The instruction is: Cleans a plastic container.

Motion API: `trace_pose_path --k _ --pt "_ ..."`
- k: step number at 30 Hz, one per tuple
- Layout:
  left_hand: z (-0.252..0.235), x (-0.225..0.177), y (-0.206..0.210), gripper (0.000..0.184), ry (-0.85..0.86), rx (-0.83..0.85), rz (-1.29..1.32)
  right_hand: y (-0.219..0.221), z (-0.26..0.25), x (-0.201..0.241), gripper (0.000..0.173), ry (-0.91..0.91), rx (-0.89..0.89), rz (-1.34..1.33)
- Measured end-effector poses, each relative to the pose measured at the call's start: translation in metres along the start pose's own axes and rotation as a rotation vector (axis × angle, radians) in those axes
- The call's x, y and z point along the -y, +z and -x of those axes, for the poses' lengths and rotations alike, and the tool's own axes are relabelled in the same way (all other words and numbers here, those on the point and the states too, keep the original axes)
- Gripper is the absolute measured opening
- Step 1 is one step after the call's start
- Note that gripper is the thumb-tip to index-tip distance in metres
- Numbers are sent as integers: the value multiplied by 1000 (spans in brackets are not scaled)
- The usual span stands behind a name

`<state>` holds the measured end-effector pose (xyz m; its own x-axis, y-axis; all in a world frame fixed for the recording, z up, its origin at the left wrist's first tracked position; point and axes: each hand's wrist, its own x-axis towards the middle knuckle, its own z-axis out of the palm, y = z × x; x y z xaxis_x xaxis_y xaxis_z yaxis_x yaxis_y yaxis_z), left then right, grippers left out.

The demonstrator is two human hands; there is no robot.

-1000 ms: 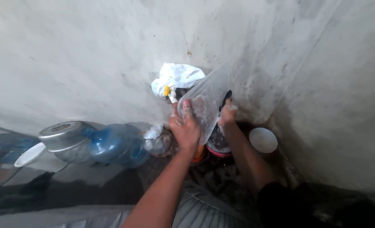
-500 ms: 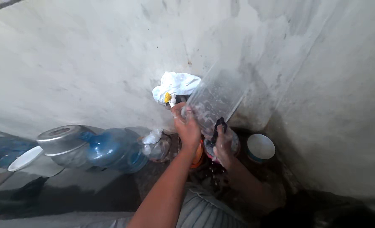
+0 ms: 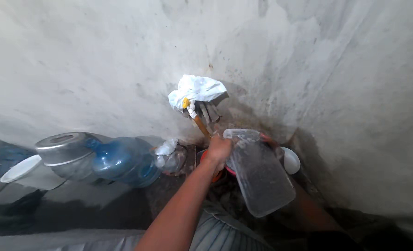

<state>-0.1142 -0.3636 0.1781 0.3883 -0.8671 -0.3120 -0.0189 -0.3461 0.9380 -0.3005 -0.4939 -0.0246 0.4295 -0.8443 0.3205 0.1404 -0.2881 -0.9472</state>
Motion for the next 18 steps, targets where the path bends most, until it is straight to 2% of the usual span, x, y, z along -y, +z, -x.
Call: trace_pose_path --k 1,2,3,5,7,9,11,13,15,18 --pt "-3 2 0 64 12 -12 10 4 6 -2 40 -175 -91 121" --pt "-5 5 -1 52 36 -23 28 3 8 -2 38 -273 -129 245" --pt "-7 8 -1 41 66 -40 48 -2 6 -2 35 -314 -158 379" --pt "-10 9 -3 34 116 -25 72 -8 0 6 34 -249 -305 520" --pt "-12 8 -6 34 167 -22 71 -5 -10 26 23 -209 -538 376" --pt "-14 8 -6 31 203 -56 20 5 -19 52 19 -172 -648 101" --pt "-15 9 -4 30 213 -76 -34 21 -25 83 25 -54 -611 -160" --pt "-19 13 -1 33 220 -44 -37 41 -29 108 40 -71 -458 -219" --pt "-22 15 3 36 209 16 -16 64 -30 117 51 -295 -280 -61" --pt "-19 12 5 30 215 59 62 90 -41 106 49 -708 -36 401"
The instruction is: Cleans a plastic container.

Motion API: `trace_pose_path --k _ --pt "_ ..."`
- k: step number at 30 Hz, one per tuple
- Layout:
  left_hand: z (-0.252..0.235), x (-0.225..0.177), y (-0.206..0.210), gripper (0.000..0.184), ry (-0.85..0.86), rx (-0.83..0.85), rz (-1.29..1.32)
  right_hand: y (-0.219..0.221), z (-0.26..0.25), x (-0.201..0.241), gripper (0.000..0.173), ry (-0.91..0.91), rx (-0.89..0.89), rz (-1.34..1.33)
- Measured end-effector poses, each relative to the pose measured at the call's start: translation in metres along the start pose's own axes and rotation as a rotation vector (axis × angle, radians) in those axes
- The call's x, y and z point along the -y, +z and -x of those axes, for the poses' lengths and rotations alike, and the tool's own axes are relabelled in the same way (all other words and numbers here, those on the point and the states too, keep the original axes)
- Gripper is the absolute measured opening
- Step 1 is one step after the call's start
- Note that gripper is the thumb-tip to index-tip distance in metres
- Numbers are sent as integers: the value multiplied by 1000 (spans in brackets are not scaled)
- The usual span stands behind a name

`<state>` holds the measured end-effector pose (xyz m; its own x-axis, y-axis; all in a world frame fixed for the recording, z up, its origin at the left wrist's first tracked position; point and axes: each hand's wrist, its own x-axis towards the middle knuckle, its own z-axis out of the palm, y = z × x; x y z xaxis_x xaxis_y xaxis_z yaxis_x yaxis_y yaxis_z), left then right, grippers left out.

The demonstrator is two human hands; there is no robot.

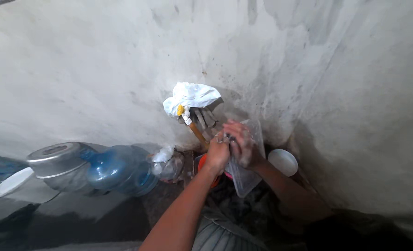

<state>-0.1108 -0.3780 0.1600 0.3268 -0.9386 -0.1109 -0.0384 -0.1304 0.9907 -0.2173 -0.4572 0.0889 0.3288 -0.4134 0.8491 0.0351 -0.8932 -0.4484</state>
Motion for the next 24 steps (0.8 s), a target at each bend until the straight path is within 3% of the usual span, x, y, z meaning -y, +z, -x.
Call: trace_pose_path --k 2,6,9,11,13,15,19,21,24 --pt "2 -2 -7 30 25 26 38 2 -1 -23 53 -137 30 167" --pt "8 -2 -19 37 57 113 7 -12 -19 -57 36 63 -125 256" --pt "11 -5 -19 34 92 146 -162 -11 -35 -28 41 39 -12 259" --pt "13 -9 -16 12 141 112 -288 0 -44 1 46 -105 37 270" --pt "17 -11 -15 5 161 83 -350 2 -46 3 38 -190 35 248" --pt "19 -11 -16 16 173 54 -336 -5 -45 -17 38 -200 -42 278" --pt "24 -11 -24 29 222 64 -188 -23 -51 -66 46 4 -201 379" --pt "22 -12 -25 30 229 78 -153 -24 -56 -58 49 -7 -194 365" --pt "20 -13 -19 25 257 49 -232 -5 -59 -5 36 -145 -72 348"
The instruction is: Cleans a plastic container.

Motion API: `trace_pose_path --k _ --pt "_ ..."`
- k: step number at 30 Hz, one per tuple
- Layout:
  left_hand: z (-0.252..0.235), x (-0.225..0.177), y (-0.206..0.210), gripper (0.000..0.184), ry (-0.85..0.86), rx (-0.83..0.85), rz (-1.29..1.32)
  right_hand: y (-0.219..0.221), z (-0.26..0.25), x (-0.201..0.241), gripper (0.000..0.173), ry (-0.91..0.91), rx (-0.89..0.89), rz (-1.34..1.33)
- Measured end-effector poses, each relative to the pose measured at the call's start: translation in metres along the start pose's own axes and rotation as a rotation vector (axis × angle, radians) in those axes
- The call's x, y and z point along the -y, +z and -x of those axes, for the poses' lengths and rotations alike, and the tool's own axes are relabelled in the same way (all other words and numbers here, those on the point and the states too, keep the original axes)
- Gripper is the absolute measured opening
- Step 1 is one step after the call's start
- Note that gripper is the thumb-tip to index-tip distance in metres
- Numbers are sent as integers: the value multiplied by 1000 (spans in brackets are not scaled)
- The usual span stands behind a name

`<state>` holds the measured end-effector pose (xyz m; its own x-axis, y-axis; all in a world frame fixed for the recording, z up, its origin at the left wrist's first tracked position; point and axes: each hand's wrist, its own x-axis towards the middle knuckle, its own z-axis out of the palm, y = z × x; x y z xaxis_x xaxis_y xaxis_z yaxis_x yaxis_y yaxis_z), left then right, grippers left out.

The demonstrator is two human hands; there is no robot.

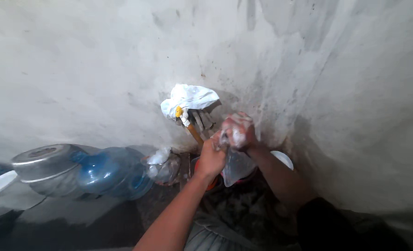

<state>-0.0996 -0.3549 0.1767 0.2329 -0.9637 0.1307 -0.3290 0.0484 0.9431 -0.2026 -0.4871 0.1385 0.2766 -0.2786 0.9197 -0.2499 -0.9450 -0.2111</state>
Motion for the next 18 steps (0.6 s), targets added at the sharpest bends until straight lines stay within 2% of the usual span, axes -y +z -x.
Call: trace_pose_path --k 2,5,7,11,13,16,18 --pt "-1 0 2 23 33 -27 -70 4 -5 13 38 -44 12 -28" --pt "1 1 -2 28 57 -59 -38 10 3 -10 46 -12 -88 -29" --pt "3 0 -6 30 54 -71 59 10 7 -26 54 193 -118 12" --pt "4 1 -8 32 132 -66 193 5 -4 -36 50 852 -217 -66" --pt "4 -1 -7 35 166 -53 208 2 -7 -35 55 1031 -244 -82" --pt "4 -6 -5 43 60 53 46 -6 -7 -40 57 990 -219 -14" --pt "1 -5 -1 41 -44 179 -231 -8 -3 -40 52 841 -185 28"
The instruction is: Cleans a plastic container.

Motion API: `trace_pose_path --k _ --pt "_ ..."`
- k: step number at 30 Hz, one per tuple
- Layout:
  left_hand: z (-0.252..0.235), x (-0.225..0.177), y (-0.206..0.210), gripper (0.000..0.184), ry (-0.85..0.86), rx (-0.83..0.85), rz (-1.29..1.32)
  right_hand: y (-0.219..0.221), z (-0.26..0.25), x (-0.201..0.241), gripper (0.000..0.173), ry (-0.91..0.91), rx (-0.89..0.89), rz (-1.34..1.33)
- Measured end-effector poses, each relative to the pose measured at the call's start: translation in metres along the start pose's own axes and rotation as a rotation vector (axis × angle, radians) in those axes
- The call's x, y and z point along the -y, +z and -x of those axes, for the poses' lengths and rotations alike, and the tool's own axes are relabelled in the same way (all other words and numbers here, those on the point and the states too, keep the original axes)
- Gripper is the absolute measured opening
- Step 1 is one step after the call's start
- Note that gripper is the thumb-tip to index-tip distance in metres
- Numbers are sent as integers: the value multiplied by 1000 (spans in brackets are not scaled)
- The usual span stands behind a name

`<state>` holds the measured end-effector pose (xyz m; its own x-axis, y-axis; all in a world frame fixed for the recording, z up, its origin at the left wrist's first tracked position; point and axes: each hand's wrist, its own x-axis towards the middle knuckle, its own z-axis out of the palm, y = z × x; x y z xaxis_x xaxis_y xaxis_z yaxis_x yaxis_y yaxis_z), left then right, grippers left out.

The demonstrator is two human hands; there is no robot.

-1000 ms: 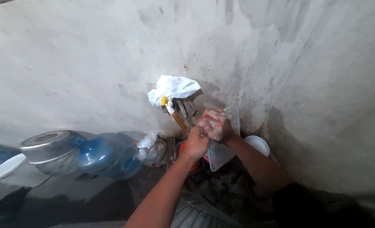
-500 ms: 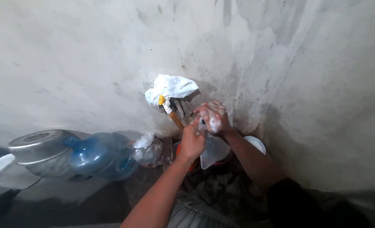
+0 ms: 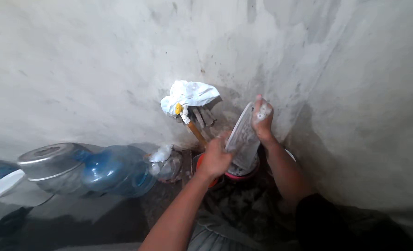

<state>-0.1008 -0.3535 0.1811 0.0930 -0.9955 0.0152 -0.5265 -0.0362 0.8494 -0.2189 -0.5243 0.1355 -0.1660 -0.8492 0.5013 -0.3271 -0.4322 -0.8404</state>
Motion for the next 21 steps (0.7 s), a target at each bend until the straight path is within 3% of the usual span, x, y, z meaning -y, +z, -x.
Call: trace_pose_path --k 2,5,7,9,11,13,18,21 --pt "-7 2 8 25 -78 104 -170 1 13 2 43 -285 67 -68" --pt "-11 9 15 13 -48 0 -85 -1 48 32 39 -603 294 -240" --pt "-9 20 16 20 58 -73 16 9 56 48 46 -836 290 -327" --pt "-7 19 15 14 60 -145 50 16 49 50 50 -939 236 -365" --pt "-5 14 13 7 11 -186 70 23 35 39 52 -900 136 -337" --pt "-2 12 8 13 7 -222 135 24 17 24 45 -752 94 -253" --pt "7 11 3 15 44 -249 289 26 -35 -31 43 -328 201 -70" --pt "7 7 4 12 40 -268 240 10 -12 1 53 -305 238 -35"
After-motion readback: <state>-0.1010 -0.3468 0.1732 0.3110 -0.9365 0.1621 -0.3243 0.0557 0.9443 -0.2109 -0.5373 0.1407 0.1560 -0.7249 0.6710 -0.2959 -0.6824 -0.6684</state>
